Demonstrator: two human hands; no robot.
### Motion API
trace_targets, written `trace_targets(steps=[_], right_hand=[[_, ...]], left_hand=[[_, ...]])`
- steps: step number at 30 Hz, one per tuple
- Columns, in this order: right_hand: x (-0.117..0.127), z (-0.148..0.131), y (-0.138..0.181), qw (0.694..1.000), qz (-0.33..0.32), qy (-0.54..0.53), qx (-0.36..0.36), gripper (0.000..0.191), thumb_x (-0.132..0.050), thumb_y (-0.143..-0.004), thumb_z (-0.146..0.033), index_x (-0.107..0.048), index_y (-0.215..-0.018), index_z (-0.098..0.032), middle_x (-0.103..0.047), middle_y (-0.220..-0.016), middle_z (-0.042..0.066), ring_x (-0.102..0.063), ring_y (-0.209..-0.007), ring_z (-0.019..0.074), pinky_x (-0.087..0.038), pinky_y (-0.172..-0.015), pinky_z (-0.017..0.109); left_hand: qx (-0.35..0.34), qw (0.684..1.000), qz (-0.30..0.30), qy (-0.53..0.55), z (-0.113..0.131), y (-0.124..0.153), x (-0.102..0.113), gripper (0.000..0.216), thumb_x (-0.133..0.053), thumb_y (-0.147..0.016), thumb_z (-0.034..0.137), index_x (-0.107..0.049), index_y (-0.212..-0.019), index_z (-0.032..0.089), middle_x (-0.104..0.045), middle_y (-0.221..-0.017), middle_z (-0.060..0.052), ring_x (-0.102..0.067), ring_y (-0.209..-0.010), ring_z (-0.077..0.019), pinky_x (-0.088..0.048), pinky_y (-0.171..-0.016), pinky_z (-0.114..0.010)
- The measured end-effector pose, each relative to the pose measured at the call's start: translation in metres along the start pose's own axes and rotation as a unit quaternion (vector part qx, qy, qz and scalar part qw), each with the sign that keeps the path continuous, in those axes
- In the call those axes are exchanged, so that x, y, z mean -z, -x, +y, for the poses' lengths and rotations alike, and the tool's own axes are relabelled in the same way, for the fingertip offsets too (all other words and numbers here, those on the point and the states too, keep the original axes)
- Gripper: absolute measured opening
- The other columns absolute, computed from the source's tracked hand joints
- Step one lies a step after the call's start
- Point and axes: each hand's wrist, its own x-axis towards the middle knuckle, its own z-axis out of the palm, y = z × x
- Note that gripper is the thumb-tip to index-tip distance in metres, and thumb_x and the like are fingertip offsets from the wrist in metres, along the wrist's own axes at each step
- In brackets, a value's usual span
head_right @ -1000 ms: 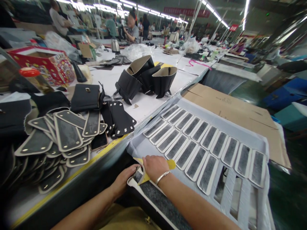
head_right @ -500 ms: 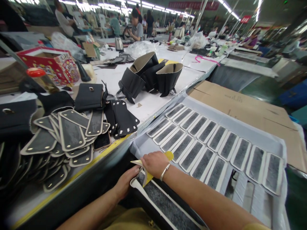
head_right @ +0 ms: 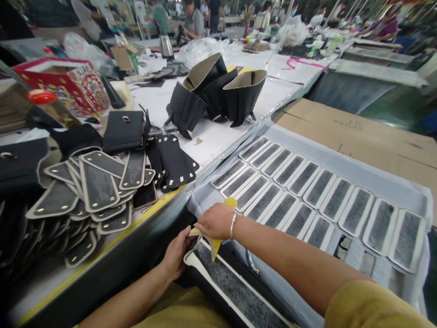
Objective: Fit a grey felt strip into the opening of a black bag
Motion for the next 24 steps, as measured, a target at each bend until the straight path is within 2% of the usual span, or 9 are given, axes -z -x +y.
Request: trace_targets(steps=[6, 11, 14, 17, 21, 24], right_hand=[[-0.006, 0.003, 0.001, 0.999, 0.02, -0.014, 0.034, 0.049, -0.021, -0.095, -0.041, -0.06, -0.08, -0.016, -0.066, -0.074, 0.007, -0.059, -0.069, 0.0174, -0.032, -0.063, 0.03], [-0.012, 0.001, 0.007, 0.998, 0.026, -0.038, 0.031, 0.05, -0.02, -0.095, -0.042, -0.06, -0.081, -0.016, -0.066, -0.075, 0.007, -0.059, -0.069, 0.0175, -0.033, -0.065, 0.031], [-0.015, -0.004, 0.016, 0.998, 0.016, -0.062, -0.011, 0.051, -0.019, -0.095, -0.043, -0.061, -0.083, -0.017, -0.066, -0.077, 0.007, -0.06, -0.07, 0.0184, -0.035, -0.065, 0.03], [-0.016, -0.015, 0.03, 0.994, 0.016, -0.08, -0.077, 0.053, -0.017, -0.095, -0.045, -0.062, -0.084, -0.019, -0.067, -0.078, 0.006, -0.062, -0.071, 0.02, -0.037, -0.063, 0.03], [-0.015, -0.034, 0.046, 0.982, 0.006, -0.094, -0.162, 0.052, -0.017, -0.095, -0.043, -0.063, -0.089, -0.019, -0.068, -0.081, 0.008, -0.063, -0.073, 0.0216, -0.039, -0.063, 0.03], [-0.012, -0.045, 0.053, 0.973, -0.014, -0.097, -0.209, 0.052, -0.016, -0.095, -0.042, -0.062, -0.094, -0.019, -0.068, -0.085, 0.009, -0.063, -0.078, 0.0225, -0.041, -0.065, 0.031]], left_hand=[[-0.071, 0.992, 0.026, -0.097, -0.017, -0.005, 0.022, 0.038, -0.057, -0.076, 0.049, -0.065, -0.08, 0.012, -0.066, -0.077, -0.005, -0.06, -0.08, -0.0213, -0.044, -0.077, -0.031], [-0.114, 0.956, 0.037, -0.268, -0.009, -0.002, 0.026, 0.042, -0.051, -0.079, 0.052, -0.068, -0.085, 0.014, -0.068, -0.091, -0.007, -0.058, -0.094, -0.0245, -0.041, -0.091, -0.034], [-0.124, 0.943, -0.061, -0.302, 0.005, 0.004, 0.015, 0.042, -0.046, -0.083, 0.049, -0.066, -0.098, 0.015, -0.066, -0.103, -0.005, -0.055, -0.103, -0.0234, -0.037, -0.096, -0.033], [-0.121, 0.927, -0.165, -0.313, 0.014, 0.008, 0.006, 0.043, -0.036, -0.088, 0.046, -0.062, -0.107, 0.017, -0.064, -0.106, -0.004, -0.055, -0.102, -0.0219, -0.039, -0.094, -0.033], [-0.109, 0.919, -0.191, -0.327, 0.017, 0.009, 0.004, 0.039, -0.043, -0.087, 0.043, -0.06, -0.109, 0.017, -0.063, -0.108, -0.004, -0.054, -0.1, -0.0217, -0.04, -0.091, -0.032], [-0.077, 0.927, -0.215, -0.297, 0.019, 0.006, 0.007, 0.038, -0.048, -0.084, 0.043, -0.061, -0.107, 0.015, -0.063, -0.106, -0.006, -0.054, -0.101, -0.0231, -0.039, -0.092, -0.034]])
